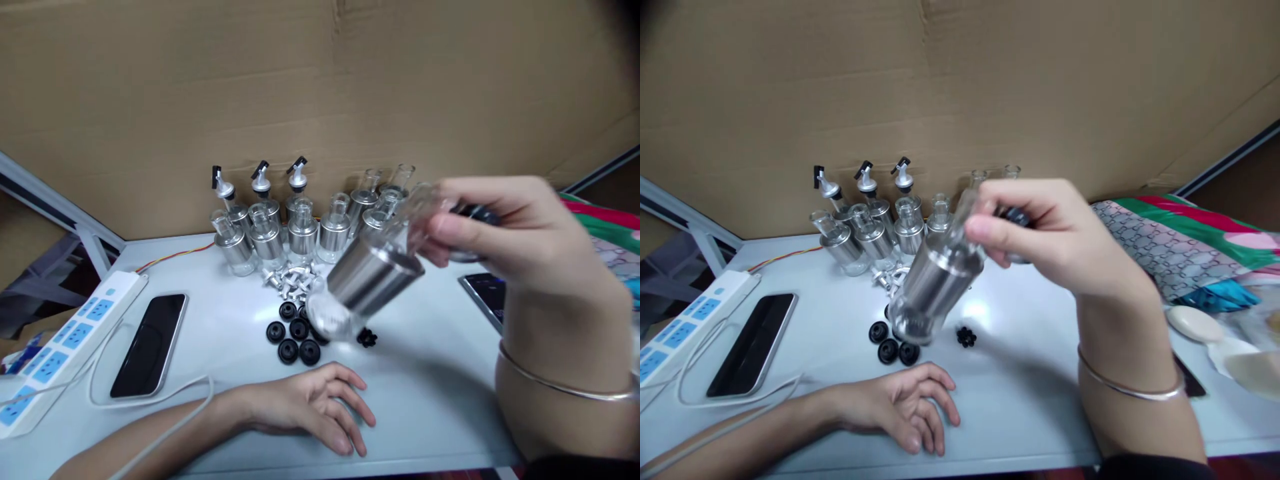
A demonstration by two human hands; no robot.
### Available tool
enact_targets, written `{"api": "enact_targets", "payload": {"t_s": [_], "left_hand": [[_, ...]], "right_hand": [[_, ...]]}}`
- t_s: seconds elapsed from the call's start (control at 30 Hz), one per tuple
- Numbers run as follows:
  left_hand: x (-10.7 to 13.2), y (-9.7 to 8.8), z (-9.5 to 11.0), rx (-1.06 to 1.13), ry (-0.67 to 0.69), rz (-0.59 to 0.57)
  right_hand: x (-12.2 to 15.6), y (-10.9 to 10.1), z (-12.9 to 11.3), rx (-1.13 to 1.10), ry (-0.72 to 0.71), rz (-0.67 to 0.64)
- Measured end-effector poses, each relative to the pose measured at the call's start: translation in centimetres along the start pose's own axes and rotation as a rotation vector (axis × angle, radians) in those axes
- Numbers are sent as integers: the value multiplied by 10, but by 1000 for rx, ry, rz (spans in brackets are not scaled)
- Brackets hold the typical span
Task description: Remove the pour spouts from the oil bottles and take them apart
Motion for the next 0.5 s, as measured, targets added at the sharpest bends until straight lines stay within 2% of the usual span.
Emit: {"api": "enact_targets", "payload": {"t_s": [0.07,0.17,0.27,0.5], "left_hand": [[0,-1,0,29,30,-1],[1,-1,2,65,37,20],[2,1,5,80,34,45],[2,2,8,109,4,90]], "right_hand": [[1,-19,0,100,-49,154],[-1,-29,1,290,-155,258],[-6,-30,6,384,-201,280],[-13,-28,20,516,-143,265]]}}
Point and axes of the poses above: each hand's wrist, its own x-axis away from the middle knuckle, its own y-axis out of the palm, z = x × y, the point moved 7 cm from there along -x, towards the middle knuckle, and after that the axes turned 14 degrees about -x, right-handed, at the moved point
